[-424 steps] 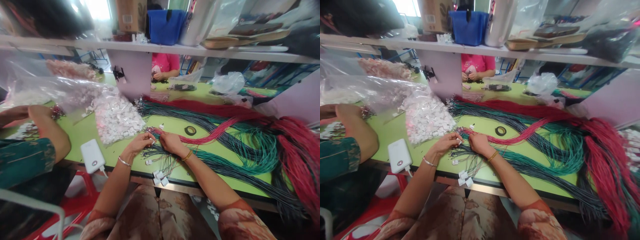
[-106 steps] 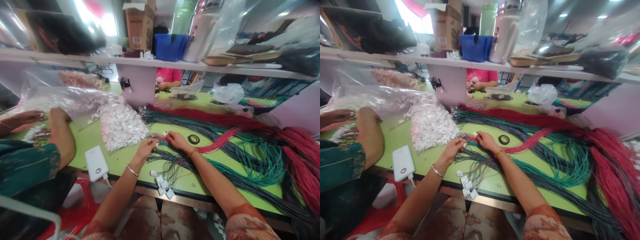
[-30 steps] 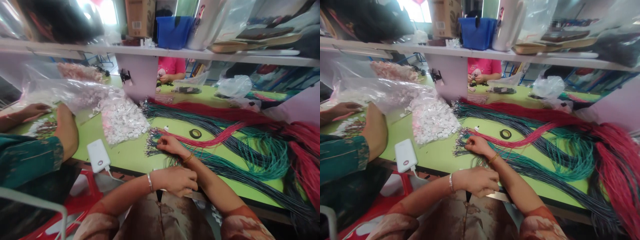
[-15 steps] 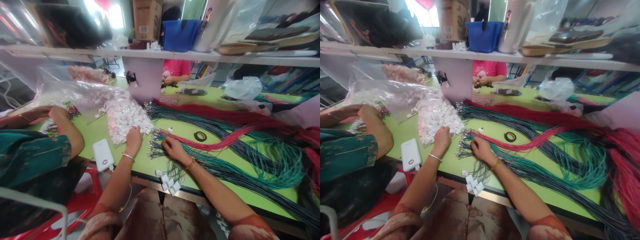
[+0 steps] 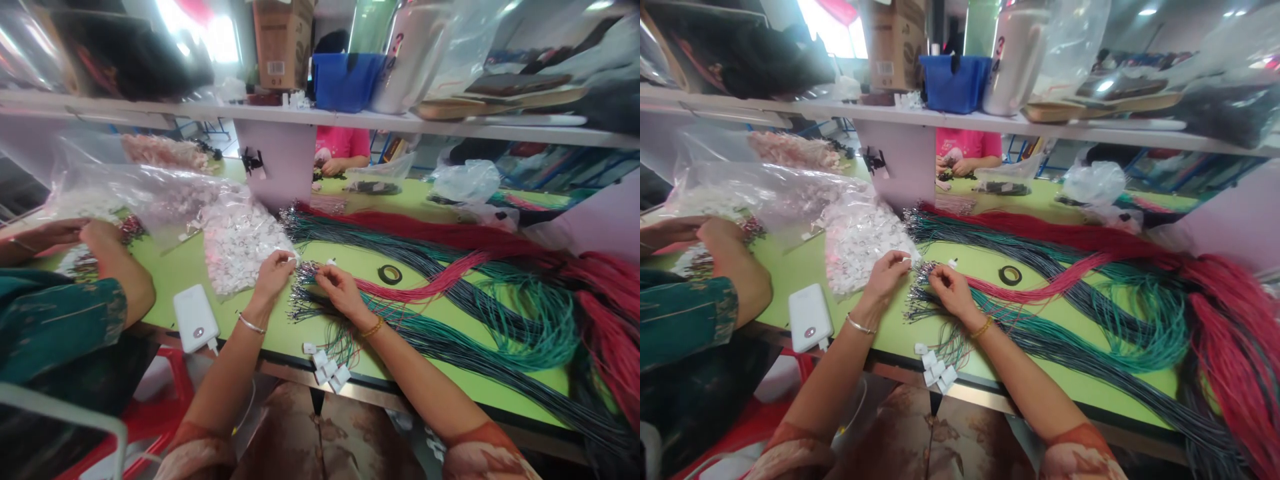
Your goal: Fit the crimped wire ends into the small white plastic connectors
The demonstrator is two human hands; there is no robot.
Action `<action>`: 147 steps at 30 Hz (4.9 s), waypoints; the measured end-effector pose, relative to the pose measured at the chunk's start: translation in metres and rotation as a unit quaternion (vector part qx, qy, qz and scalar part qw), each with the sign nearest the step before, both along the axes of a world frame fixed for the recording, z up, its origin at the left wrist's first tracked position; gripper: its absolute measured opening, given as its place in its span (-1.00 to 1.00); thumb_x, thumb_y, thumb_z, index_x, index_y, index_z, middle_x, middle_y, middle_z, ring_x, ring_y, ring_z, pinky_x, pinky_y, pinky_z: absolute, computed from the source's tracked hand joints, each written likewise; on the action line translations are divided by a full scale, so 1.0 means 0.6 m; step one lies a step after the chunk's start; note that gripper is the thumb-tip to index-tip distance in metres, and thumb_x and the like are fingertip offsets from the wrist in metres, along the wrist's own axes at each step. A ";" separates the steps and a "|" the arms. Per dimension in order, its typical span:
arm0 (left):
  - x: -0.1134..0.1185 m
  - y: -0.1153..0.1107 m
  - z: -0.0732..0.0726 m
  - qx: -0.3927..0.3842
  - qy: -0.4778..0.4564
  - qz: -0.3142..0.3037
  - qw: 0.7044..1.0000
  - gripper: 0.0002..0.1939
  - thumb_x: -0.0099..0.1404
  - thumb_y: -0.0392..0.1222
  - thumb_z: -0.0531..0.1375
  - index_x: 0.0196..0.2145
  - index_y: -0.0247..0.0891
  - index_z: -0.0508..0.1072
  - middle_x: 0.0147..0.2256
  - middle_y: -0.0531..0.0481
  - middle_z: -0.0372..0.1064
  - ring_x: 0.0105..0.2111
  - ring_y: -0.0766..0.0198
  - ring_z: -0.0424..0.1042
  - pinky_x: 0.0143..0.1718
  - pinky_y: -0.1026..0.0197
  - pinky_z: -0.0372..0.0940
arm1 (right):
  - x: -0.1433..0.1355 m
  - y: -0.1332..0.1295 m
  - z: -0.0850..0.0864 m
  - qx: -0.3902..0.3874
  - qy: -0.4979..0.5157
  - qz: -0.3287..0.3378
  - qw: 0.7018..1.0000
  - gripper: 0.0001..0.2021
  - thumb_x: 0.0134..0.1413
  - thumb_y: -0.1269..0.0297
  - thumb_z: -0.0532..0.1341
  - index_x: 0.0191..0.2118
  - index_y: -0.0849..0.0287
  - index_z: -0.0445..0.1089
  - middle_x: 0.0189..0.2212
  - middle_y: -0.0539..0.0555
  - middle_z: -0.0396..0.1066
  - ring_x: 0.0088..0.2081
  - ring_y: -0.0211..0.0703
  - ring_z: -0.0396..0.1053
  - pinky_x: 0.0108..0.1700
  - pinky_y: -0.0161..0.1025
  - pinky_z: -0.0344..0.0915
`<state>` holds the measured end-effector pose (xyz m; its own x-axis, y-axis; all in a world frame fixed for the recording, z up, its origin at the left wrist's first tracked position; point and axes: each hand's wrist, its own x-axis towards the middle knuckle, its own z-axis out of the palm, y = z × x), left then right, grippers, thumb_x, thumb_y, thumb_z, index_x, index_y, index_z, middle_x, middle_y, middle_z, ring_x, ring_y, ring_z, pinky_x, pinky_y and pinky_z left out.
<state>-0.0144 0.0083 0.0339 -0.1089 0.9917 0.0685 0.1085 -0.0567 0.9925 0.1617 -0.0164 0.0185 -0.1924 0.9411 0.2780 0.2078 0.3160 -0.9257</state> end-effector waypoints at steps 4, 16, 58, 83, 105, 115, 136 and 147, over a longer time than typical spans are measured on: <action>0.036 -0.005 0.006 -0.103 -0.259 -0.106 0.955 -0.74 -0.05 -0.19 0.35 -0.39 -0.32 0.45 -0.48 0.04 0.33 -0.48 0.40 0.31 -0.41 0.32 0.23 | 0.011 -0.007 0.018 -0.014 -0.031 -0.012 0.999 -0.71 0.10 0.05 0.09 -0.46 0.17 0.26 -0.54 -0.03 0.19 -0.46 -0.28 0.11 -0.38 -0.33 0.12; 0.049 -0.017 -0.019 -0.122 -0.278 -0.158 0.940 -0.68 -0.07 -0.15 0.41 -0.38 -0.33 0.45 -0.43 0.03 0.39 -0.48 0.44 0.29 -0.42 0.36 0.20 | 0.020 0.000 0.015 -0.031 -0.080 -0.018 0.996 -0.77 0.00 0.18 0.07 -0.57 0.17 0.18 -0.63 -0.07 0.09 -0.54 -0.32 0.03 -0.46 -0.33 0.00; 0.053 -0.006 -0.042 -0.109 -0.124 -0.086 0.983 -0.80 -0.09 -0.15 0.29 -0.56 -0.30 0.38 -0.65 0.09 0.29 -0.64 0.45 0.22 -0.58 0.36 0.06 | 0.062 0.035 -0.025 0.061 -0.462 -0.057 0.883 -0.78 0.26 0.26 0.02 -0.28 0.17 0.38 -0.31 0.13 0.39 -0.32 -0.16 0.26 -0.34 -0.27 0.00; 0.061 -0.017 -0.040 -0.103 -0.146 -0.144 0.973 -0.77 -0.05 -0.12 0.32 -0.51 -0.32 0.41 -0.55 0.07 0.34 -0.54 0.42 0.23 -0.48 0.32 0.09 | 0.083 0.037 -0.019 0.030 -0.298 -0.075 0.951 -0.88 0.08 0.26 0.07 -0.41 0.16 0.24 -0.57 -0.03 0.27 -0.53 -0.26 0.12 -0.44 -0.31 -0.01; 0.058 -0.016 -0.046 -0.115 -0.300 -0.162 0.933 -0.71 -0.04 -0.16 0.41 -0.34 -0.31 0.51 -0.38 -0.01 0.42 -0.43 0.41 0.32 -0.39 0.36 0.20 | 0.049 0.052 0.028 -0.053 -0.014 0.026 0.998 -0.76 -0.05 0.10 0.23 -0.45 0.20 0.35 -0.51 -0.02 0.34 -0.46 -0.29 0.20 -0.36 -0.32 0.17; 0.057 -0.014 -0.047 -0.126 -0.348 -0.180 0.911 -0.76 0.01 -0.21 0.39 -0.36 -0.32 0.48 -0.32 -0.04 0.44 -0.39 0.39 0.33 -0.34 0.34 0.23 | 0.051 0.017 0.005 -0.100 0.010 0.000 0.995 -0.66 -0.12 0.00 0.28 -0.48 0.23 0.36 -0.58 -0.05 0.27 -0.52 -0.35 0.10 -0.44 -0.34 0.08; 0.072 -0.017 -0.061 -0.117 -0.259 -0.113 0.952 -0.66 -0.11 -0.11 0.43 -0.41 -0.35 0.47 -0.47 0.00 0.41 -0.51 0.42 0.30 -0.43 0.33 0.19 | 0.034 0.014 -0.018 0.026 -0.196 -0.021 0.980 -0.80 0.10 0.20 0.09 -0.48 0.17 0.26 -0.62 -0.05 0.22 -0.58 -0.30 0.06 -0.49 -0.32 -0.02; 0.066 -0.017 -0.051 -0.149 -0.212 -0.135 0.956 -0.71 -0.09 -0.11 0.40 -0.47 -0.36 0.48 -0.53 0.01 0.37 -0.54 0.44 0.27 -0.49 0.35 0.15 | 0.098 0.098 -0.009 -0.030 -0.380 -0.048 0.923 -0.89 0.00 0.27 0.21 -0.43 0.18 0.42 -0.48 0.03 0.42 -0.48 -0.26 0.20 -0.43 -0.32 -0.03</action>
<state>0.0254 -0.0017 0.0035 0.1995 0.9559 -0.2155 -0.2858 0.2671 0.9203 0.2207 0.0425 0.0133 -0.2254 0.9733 0.0429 0.8288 0.2147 -0.5166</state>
